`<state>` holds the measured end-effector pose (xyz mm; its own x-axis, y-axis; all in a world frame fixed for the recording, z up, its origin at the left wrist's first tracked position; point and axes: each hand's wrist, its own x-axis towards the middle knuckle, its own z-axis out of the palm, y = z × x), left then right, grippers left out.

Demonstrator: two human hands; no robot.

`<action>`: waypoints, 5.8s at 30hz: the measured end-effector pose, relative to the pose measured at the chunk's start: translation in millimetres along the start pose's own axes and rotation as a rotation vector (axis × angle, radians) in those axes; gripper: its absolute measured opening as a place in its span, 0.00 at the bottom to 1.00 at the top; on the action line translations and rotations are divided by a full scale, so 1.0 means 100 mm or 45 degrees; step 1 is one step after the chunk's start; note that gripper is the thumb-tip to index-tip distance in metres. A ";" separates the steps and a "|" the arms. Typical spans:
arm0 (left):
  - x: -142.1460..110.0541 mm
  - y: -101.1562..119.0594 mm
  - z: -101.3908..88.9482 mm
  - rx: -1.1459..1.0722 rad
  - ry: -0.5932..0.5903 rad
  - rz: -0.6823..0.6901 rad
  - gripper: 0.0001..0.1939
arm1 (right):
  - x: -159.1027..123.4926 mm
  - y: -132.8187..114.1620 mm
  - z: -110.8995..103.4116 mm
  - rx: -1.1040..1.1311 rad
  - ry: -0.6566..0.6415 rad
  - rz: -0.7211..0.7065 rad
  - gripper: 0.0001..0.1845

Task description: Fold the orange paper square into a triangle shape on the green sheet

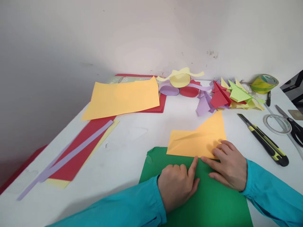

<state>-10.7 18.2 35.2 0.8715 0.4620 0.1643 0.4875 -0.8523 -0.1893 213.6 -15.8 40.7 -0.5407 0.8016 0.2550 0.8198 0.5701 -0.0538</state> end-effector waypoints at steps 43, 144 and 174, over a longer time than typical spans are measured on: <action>-0.06 -0.05 -0.03 0.245 -0.188 -0.370 0.45 | -0.10 0.04 0.04 -0.024 0.011 -0.022 0.21; 0.13 -0.13 0.19 -0.372 0.176 0.238 0.29 | -0.33 0.32 -0.05 -0.056 0.364 -0.009 0.10; 0.11 -0.02 0.09 -0.281 0.167 0.256 0.27 | -0.05 0.12 0.17 -0.043 0.266 -0.026 0.16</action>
<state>-1.7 27.6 28.9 0.9280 0.2556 0.2709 0.2705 -0.9625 -0.0186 222.9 -9.2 22.0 -0.5090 0.7333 0.4508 0.8171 0.5763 -0.0150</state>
